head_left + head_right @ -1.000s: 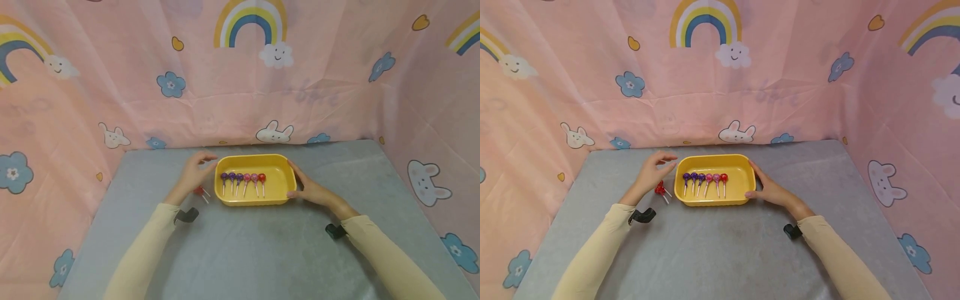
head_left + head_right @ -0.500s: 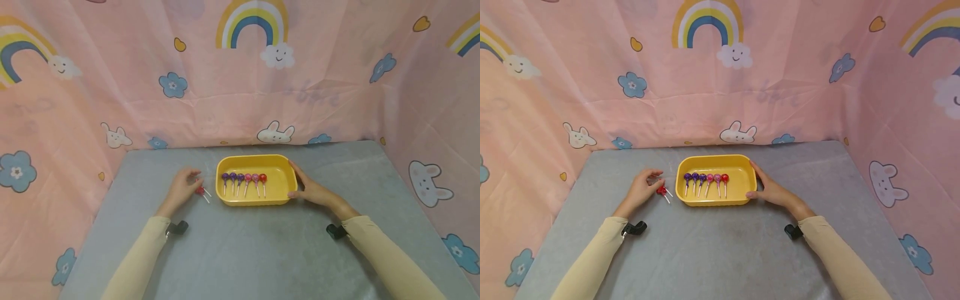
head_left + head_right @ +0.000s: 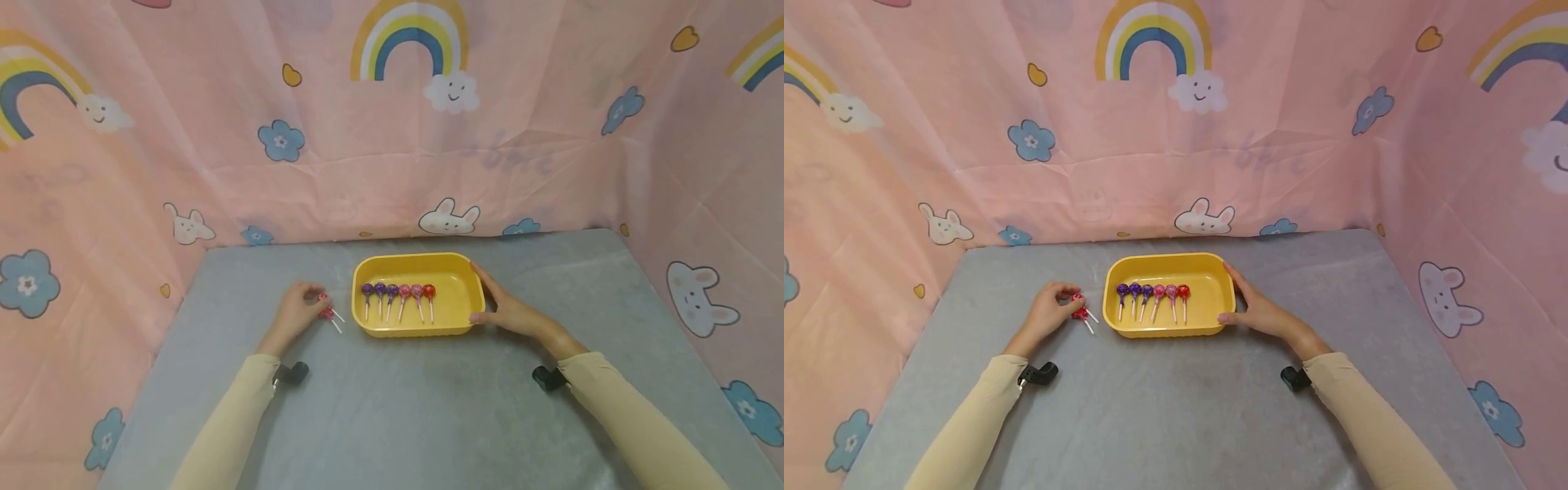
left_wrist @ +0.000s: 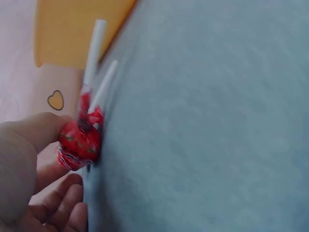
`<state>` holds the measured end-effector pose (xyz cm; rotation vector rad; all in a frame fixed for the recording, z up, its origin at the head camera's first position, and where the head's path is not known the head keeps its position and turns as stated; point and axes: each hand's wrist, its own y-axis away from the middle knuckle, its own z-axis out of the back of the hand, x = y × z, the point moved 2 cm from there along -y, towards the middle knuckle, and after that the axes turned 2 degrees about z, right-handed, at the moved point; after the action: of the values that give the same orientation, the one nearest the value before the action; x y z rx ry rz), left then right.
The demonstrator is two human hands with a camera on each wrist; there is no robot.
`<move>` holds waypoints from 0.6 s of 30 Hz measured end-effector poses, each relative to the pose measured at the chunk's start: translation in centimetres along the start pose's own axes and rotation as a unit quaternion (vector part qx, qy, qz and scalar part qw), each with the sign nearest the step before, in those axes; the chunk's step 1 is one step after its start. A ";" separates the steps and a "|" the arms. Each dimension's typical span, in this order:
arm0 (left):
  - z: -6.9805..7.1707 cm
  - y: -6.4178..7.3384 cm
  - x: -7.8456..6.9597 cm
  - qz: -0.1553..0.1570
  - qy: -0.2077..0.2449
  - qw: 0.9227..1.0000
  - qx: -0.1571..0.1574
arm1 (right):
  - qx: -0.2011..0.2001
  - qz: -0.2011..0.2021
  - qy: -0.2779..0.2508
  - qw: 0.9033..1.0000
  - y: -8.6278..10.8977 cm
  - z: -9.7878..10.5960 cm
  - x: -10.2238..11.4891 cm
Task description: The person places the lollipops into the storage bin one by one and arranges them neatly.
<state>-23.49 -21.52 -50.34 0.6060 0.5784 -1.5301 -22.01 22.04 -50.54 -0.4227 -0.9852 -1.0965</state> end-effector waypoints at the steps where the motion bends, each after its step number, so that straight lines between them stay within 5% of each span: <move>1: 0.0 0.0 0.0 0.003 0.006 1.000 -0.002 | 0.001 0.001 0.000 1.000 0.0 0.0 0.0; 18: -0.3 0.1 -0.2 0.015 -0.010 0.999 -0.032 | 0.004 0.000 0.004 1.000 0.0 0.0 0.0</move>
<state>-23.35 -21.18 -50.38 0.5464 0.5983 -1.4820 -22.01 22.03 -50.53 -0.4116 -0.9820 -1.0934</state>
